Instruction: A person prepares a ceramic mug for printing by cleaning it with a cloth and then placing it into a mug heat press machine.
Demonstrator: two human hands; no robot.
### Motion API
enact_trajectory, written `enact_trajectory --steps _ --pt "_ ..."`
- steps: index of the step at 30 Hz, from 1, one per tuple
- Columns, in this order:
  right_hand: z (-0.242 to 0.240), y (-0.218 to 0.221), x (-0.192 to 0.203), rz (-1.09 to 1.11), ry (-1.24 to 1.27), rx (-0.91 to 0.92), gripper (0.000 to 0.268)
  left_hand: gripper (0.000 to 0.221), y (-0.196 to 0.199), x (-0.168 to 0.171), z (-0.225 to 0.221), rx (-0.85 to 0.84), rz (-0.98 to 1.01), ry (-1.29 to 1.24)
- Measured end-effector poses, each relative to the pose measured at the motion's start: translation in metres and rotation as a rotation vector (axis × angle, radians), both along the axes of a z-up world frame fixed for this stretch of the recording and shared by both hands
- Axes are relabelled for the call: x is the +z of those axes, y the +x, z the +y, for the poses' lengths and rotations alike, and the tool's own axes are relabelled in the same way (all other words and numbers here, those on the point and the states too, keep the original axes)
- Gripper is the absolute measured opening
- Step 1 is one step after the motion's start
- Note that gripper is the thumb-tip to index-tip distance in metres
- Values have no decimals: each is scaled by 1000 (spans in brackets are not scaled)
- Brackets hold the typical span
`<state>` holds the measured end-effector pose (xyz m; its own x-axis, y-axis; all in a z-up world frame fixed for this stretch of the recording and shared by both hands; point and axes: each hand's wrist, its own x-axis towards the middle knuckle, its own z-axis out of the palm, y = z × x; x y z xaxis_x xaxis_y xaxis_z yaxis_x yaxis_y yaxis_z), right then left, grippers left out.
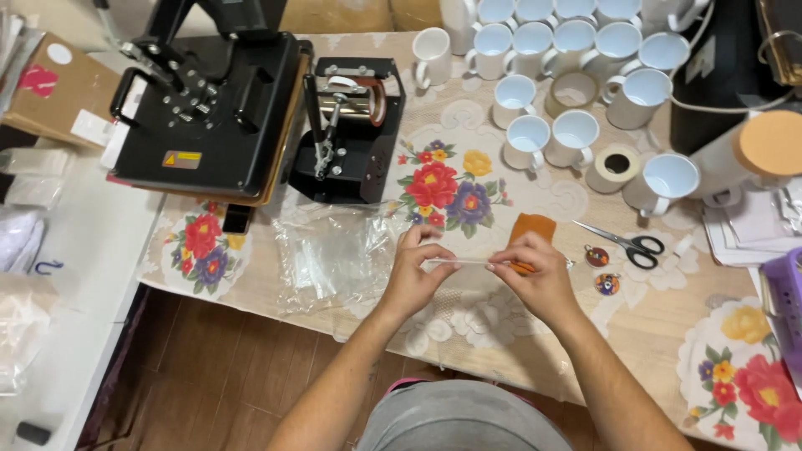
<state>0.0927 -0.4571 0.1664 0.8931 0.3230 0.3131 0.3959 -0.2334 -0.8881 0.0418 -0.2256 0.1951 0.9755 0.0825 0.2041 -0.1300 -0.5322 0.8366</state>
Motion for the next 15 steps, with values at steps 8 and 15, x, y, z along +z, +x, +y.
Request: enact_trajectory --steps 8,15 --pt "23 -13 44 708 242 306 47 19 5 44 -20 -3 101 -978" --pt "36 0 6 976 476 117 18 19 -9 19 -13 -85 -63 -636"
